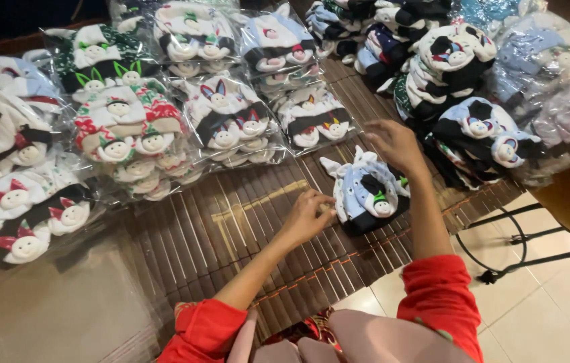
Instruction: Folding baby hats and placing them into individual plastic bags for packaging.
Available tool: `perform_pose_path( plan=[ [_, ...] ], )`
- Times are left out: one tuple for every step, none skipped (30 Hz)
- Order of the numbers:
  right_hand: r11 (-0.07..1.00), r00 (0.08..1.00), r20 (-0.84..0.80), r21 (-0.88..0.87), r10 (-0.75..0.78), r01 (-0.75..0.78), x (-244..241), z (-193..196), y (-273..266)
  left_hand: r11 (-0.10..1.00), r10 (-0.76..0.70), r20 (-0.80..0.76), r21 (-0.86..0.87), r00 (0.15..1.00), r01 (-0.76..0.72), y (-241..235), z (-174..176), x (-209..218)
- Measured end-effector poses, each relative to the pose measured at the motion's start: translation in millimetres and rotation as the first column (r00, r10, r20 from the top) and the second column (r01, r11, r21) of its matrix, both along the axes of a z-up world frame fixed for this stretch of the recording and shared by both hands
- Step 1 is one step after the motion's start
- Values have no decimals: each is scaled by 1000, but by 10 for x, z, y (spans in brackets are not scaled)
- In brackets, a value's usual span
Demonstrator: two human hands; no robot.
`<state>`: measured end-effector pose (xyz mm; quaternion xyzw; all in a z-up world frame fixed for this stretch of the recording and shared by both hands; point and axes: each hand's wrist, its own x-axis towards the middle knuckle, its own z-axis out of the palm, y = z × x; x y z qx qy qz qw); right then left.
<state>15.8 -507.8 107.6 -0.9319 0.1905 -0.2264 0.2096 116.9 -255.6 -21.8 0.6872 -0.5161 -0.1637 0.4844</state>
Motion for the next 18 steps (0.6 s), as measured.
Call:
perform_pose_path(
  plan=[
    [1000,1000,-8,-4,-7,7,-216,-16,51,1000,-7,-8,-4,1000,7,-38,-5,-72],
    [995,996,-11,39,-87,87,-412,-34,107,1000,-1,-46,14,999,2,-65,-9,-133],
    [983,986,-17,80,-166,167,-610,-49,163,1000,5,-85,31,996,-2,-93,-12,-197],
    [982,985,-22,78,-171,172,-761,-129,157,1000,0,-90,29,996,3,-157,-77,-238],
    [951,952,-95,79,-291,299,-915,-207,148,997,30,-156,75,987,-18,-226,-141,-284],
    [904,898,-166,70,-407,423,-1082,-286,140,992,60,-218,122,974,-34,-299,-205,-338],
    [901,894,-170,67,-414,429,-1172,-393,118,992,53,-223,121,973,-26,-325,-170,-382],
    [876,868,-228,102,-441,472,-1256,-502,94,989,116,-276,120,954,-86,-353,-130,-415],
    [846,838,-286,135,-465,515,-1344,-608,71,982,178,-328,124,928,-145,-383,-87,-449],
    [843,836,-286,136,-469,520,-1352,-616,107,982,173,-327,124,929,-140,-401,-53,-475],
    [810,830,-301,226,-470,541,-1361,-623,146,981,189,-326,104,926,-164,-418,-17,-503],
    [770,826,-316,316,-467,555,-1357,-636,187,978,208,-325,84,923,-190,-426,16,-523],
    [768,826,-315,318,-468,557,-1347,-646,174,978,205,-322,85,924,-188,-505,-56,-554],
    [759,829,-310,343,-465,554,-1322,-659,164,981,189,-361,34,913,-189,-578,-127,-572],
    [749,832,-306,368,-462,551,-1297,-669,155,981,169,-398,-18,902,-192,-649,-196,-589],
    [748,833,-303,371,-463,550,-1298,-711,97,981,169,-394,-18,903,-191,-627,-96,-594],
    [749,836,-327,379,-442,544,-1299,-752,39,980,139,-408,-74,902,-185,-605,5,-599],
    [748,836,-349,386,-423,540,-1309,-786,-25,976,105,-421,-132,901,-175,-596,110,-609]
  ],
)
